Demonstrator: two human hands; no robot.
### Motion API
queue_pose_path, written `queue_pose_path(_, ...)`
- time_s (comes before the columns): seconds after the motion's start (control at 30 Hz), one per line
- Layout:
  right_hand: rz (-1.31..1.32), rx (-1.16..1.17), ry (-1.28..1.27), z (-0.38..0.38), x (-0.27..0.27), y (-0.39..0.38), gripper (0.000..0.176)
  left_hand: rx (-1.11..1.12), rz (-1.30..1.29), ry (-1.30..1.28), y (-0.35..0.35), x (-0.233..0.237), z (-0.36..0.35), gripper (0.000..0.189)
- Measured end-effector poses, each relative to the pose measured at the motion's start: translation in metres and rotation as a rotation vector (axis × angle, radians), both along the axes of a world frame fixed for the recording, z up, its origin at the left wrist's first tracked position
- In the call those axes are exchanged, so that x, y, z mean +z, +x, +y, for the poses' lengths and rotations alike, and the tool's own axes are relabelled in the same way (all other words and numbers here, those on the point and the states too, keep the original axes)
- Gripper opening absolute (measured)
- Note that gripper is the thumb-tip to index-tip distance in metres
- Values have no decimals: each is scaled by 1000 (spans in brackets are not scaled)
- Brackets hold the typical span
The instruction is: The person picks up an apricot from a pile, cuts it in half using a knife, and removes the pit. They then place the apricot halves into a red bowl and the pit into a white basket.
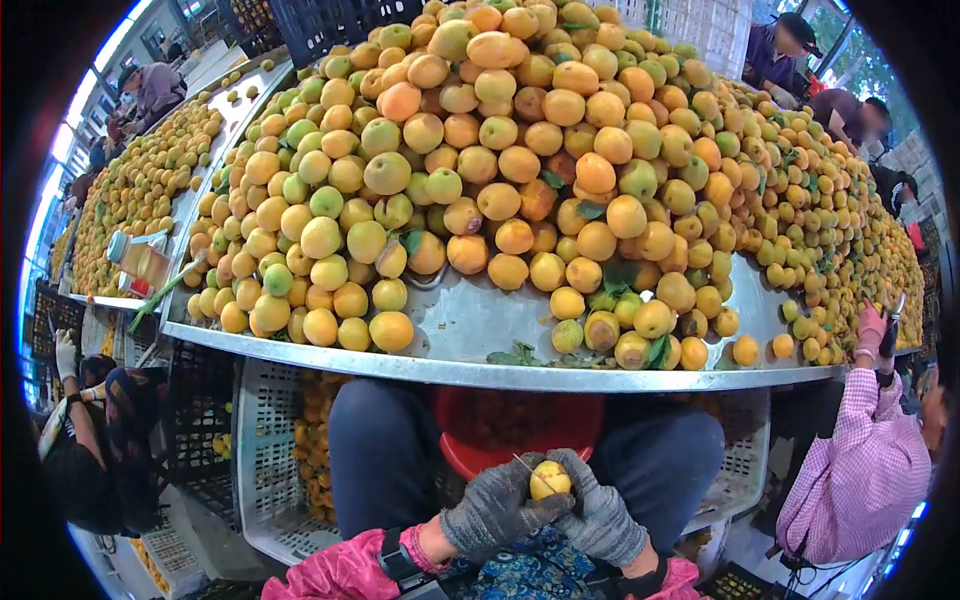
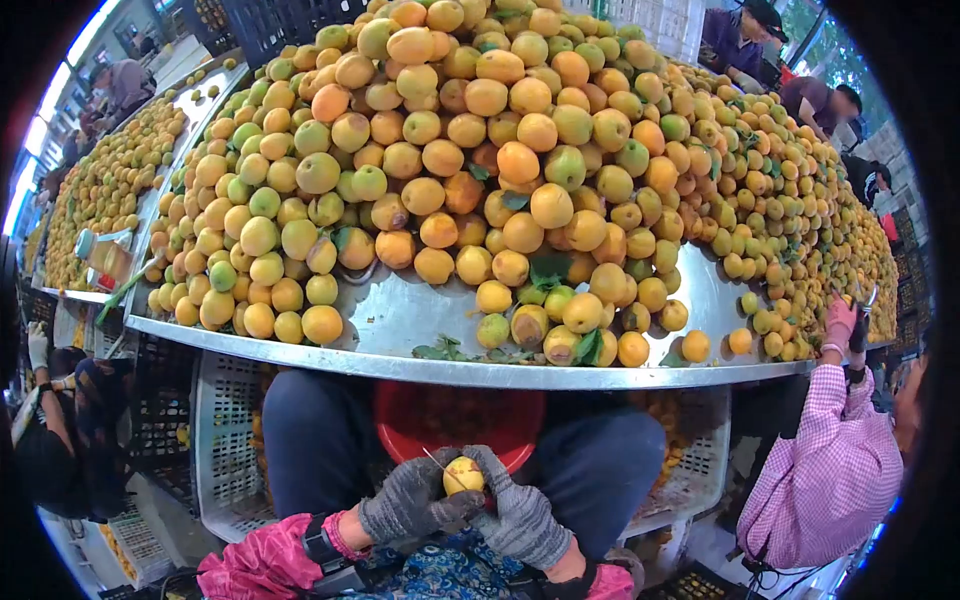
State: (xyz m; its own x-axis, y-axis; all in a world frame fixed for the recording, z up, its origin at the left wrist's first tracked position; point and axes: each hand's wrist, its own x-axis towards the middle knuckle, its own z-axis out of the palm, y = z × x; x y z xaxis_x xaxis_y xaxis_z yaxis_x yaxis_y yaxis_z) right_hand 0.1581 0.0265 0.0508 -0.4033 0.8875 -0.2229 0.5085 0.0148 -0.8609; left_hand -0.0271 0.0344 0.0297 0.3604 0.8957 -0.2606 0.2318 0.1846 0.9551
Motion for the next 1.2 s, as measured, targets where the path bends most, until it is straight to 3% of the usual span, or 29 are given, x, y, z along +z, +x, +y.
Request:
queue_pose_path(0.23,120,-17,-22,12,-1,-5,70,-121,87,-48,-12,9,17,44)
queue_pose_path(0.3,54,-205,-100,9,20,-3,66,-99,93,-63,-17,7,20,44)
queue_pose_path(0.4,119,-292,-189,18,42,12,58,-131,73,-146,-26,4,20,44)
queue_pose_path(0.47,138,-246,-220,18,27,10,52,-217,-250,-420,-21,29,17,45)
queue_pose_path(0.53,142,33,104,19,14,4,47,-249,-313,-458,-18,24,12,45)
queue_pose_path(0.6,140,32,181,17,13,0,45,-174,-330,-589,-19,15,7,44)
queue_pose_path(0.63,-17,74,285,15,13,-2,45,-167,-328,-582,-20,12,3,44)
queue_pose_path(0.7,-356,205,430,9,18,-9,47,9,-192,-159,-18,7,-6,42)
queue_pose_path(0.73,-353,208,434,6,17,-12,47,13,-190,-156,-16,7,-5,42)
queue_pose_path(0.8,-297,195,472,0,12,-17,48,144,-271,-707,-15,5,-4,43)
queue_pose_path(0.83,-325,221,395,-1,9,-18,47,148,-268,-708,-16,-1,-8,43)
queue_pose_path(0.9,-172,135,415,-4,0,-23,48,-2,240,278,-18,-18,-18,39)
queue_pose_path(0.93,-25,47,434,-5,-6,-26,48,-3,240,277,-17,-25,-18,39)
queue_pose_path(0.97,32,-26,292,-10,-12,-27,42,21,195,116,-14,-31,-19,37)
queue_pose_path(1.0,31,-25,284,-11,-14,-29,42,46,149,-50,-11,-36,-20,40)
queue_pose_path(1.03,46,-64,288,-9,-16,-32,41,50,149,-56,-11,-42,-23,40)
queue_pose_path(1.1,77,-120,261,-7,-19,-34,37,131,317,591,-10,-51,-25,45)
queue_pose_path(1.2,41,-160,229,-5,-22,-37,33,222,454,642,-2,-60,-30,44)
